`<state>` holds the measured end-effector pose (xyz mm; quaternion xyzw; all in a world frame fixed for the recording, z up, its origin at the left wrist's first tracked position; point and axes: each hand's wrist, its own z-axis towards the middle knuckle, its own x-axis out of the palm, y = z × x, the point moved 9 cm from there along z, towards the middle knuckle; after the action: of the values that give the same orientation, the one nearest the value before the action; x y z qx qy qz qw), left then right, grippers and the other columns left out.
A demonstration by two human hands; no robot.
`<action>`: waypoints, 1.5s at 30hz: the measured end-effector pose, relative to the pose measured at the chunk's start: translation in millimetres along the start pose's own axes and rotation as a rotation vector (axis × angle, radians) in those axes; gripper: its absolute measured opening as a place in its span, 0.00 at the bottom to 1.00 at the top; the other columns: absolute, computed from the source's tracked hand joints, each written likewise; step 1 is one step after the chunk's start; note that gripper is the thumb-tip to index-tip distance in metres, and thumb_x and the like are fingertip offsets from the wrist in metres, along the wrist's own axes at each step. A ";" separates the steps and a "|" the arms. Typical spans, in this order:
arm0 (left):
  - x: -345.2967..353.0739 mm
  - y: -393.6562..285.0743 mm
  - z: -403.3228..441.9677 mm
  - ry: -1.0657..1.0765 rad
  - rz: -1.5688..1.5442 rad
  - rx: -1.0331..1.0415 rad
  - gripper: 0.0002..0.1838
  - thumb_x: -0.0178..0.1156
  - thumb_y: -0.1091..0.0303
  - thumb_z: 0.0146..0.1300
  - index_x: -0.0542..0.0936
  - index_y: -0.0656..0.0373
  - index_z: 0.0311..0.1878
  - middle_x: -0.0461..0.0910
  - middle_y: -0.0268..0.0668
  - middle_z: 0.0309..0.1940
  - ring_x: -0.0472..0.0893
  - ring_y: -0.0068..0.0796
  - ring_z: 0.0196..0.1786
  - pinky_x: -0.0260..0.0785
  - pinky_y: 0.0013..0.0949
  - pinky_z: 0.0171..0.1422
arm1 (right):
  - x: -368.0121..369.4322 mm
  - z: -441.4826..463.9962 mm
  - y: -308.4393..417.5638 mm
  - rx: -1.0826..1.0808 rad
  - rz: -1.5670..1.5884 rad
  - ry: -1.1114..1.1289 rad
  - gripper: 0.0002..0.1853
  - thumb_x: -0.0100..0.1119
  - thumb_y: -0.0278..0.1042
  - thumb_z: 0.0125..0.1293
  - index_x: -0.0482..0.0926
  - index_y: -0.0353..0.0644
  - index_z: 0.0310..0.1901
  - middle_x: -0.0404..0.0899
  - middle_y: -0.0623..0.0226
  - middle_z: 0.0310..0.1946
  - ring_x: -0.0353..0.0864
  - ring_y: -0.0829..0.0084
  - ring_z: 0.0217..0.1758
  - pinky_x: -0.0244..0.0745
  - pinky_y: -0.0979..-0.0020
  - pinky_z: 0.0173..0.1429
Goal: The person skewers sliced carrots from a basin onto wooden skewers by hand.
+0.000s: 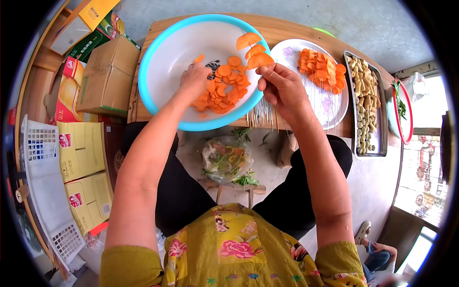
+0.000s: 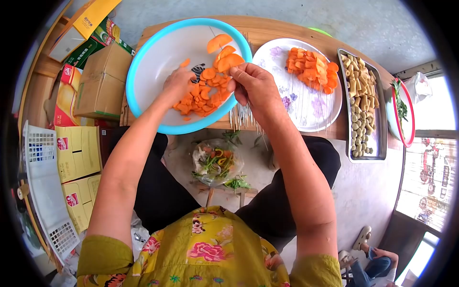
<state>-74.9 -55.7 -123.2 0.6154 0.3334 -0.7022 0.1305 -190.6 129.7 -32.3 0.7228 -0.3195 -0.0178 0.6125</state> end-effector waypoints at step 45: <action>-86.3 -32.4 9.5 0.104 -1.331 -0.188 0.15 0.55 0.73 0.64 0.75 0.64 0.53 0.78 0.36 0.45 0.79 0.23 0.42 0.74 0.26 0.47 | 15.1 -9.5 -10.1 0.092 -0.436 -0.023 0.08 0.53 0.32 0.69 0.74 0.37 0.34 0.69 0.74 0.14 0.60 0.85 0.15 0.54 0.80 0.18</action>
<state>-83.6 -57.1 -30.9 0.2977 0.7072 -0.5702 -0.2934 -170.2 131.2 -33.5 0.8017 -0.1630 -0.1433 0.5569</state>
